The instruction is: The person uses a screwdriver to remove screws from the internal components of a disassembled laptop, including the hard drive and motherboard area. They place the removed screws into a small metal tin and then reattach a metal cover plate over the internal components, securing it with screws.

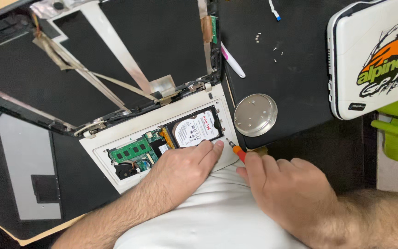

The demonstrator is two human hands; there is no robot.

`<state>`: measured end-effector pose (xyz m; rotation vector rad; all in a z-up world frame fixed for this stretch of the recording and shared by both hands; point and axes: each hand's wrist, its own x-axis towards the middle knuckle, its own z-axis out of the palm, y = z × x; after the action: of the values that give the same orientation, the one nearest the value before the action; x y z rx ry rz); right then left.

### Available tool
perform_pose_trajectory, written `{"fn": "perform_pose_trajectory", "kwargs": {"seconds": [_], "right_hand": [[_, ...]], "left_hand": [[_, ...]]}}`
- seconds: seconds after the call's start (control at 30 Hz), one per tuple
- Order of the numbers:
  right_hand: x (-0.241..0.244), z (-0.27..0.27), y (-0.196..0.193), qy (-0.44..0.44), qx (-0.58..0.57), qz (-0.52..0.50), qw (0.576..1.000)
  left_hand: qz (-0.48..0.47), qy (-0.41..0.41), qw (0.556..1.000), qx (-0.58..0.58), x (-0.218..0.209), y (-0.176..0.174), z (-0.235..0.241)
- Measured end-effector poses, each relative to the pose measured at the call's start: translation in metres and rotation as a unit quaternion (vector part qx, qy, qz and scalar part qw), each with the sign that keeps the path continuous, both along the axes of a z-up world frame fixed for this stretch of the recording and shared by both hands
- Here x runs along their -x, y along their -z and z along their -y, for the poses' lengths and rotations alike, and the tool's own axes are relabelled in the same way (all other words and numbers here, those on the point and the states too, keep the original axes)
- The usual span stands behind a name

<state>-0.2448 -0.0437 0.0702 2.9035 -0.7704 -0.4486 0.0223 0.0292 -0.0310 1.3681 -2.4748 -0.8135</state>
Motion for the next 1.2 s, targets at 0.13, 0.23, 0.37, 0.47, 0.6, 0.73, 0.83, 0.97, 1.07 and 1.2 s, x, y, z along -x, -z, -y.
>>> {"fn": "perform_pose_trajectory", "kwargs": {"seconds": [0.13, 0.23, 0.37, 0.47, 0.6, 0.73, 0.83, 0.97, 1.07, 1.2], "right_hand": [[-0.001, 0.009, 0.0, 0.02, -0.001, -0.01, 1.0], [-0.004, 0.006, -0.001, 0.006, 0.005, 0.04, 0.999], [0.003, 0.008, 0.004, 0.013, -0.01, -0.008, 1.0], [-0.003, 0.009, 0.001, 0.005, -0.013, 0.004, 1.0], [-0.001, 0.004, 0.005, -0.001, -0.026, 0.027, 0.999], [-0.01, 0.017, 0.001, 0.023, -0.001, 0.005, 1.0], [-0.011, 0.014, -0.002, 0.005, 0.019, 0.021, 1.0], [0.001, 0.014, 0.004, 0.016, -0.006, -0.011, 1.0], [-0.002, 0.017, 0.003, 0.012, -0.005, -0.004, 1.0], [-0.003, 0.012, 0.001, 0.021, -0.012, -0.031, 0.999]], "left_hand": [[0.008, 0.009, 1.0, -0.005, -0.001, -0.001, 0.001], [0.009, 0.015, 1.0, -0.012, -0.001, -0.002, 0.001], [0.007, 0.015, 1.0, -0.004, -0.002, -0.001, 0.002], [0.007, 0.016, 1.0, -0.012, -0.001, 0.0, 0.001], [0.002, 0.021, 0.999, -0.024, -0.002, -0.001, 0.001], [0.01, 0.02, 1.0, -0.009, -0.002, -0.003, 0.003], [-0.004, 0.005, 0.999, -0.033, -0.001, -0.003, 0.003], [-0.001, 0.02, 0.998, -0.062, -0.001, -0.003, 0.003], [-0.001, 0.022, 0.998, -0.06, -0.001, -0.003, 0.005], [0.001, 0.021, 0.998, -0.059, -0.001, -0.004, 0.005]]}}
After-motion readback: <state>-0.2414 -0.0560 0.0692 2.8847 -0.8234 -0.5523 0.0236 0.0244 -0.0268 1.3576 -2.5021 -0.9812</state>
